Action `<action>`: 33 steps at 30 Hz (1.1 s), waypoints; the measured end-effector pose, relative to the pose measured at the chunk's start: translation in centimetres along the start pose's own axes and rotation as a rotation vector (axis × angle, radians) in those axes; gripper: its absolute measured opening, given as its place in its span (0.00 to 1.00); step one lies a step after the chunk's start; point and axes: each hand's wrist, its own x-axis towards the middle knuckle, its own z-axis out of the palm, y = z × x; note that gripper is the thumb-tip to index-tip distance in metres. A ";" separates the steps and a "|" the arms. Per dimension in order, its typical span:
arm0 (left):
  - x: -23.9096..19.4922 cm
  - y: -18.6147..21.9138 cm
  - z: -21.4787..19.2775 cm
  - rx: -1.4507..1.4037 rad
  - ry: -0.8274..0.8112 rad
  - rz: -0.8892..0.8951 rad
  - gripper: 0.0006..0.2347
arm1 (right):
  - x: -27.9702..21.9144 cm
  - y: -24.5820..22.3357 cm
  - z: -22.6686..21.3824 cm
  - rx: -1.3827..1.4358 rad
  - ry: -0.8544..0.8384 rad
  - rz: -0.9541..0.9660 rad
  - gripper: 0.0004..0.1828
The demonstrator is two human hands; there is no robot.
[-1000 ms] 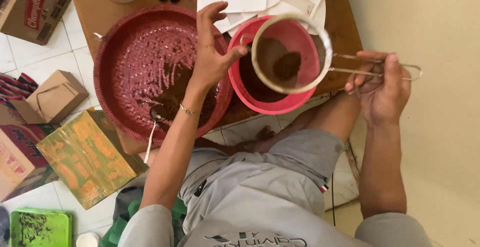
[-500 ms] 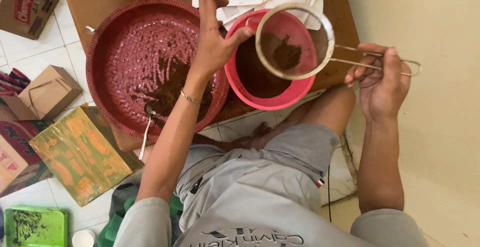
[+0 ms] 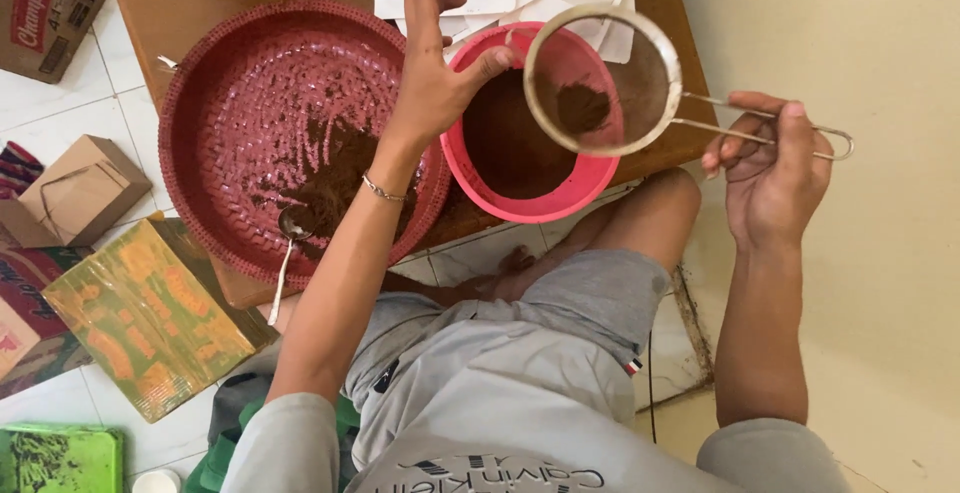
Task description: The person scoops a dark brown powder from a large red woven tray using a spoon and transfers it into a metal sieve held over a pink plastic bowl. They repeatedly shake the sieve to sift the powder into the bowl below.
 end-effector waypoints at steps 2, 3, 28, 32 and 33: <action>0.2 0.0 0.3 0.004 -0.003 0.002 0.38 | -0.2 0.1 -0.3 -0.009 0.026 -0.012 0.23; 0.3 -0.2 0.4 0.018 0.000 0.020 0.38 | -0.3 0.0 -0.2 -0.003 0.012 -0.012 0.22; 2.3 0.3 1.9 -0.028 -0.047 0.076 0.37 | -0.2 0.6 -2.3 0.057 0.046 -0.022 0.19; 2.3 0.2 2.5 -0.053 -0.063 0.079 0.38 | -0.1 0.2 -2.5 0.026 0.105 0.013 0.20; 2.2 0.3 2.5 -0.061 -0.072 0.055 0.38 | -0.3 0.2 -2.4 0.037 0.085 0.022 0.20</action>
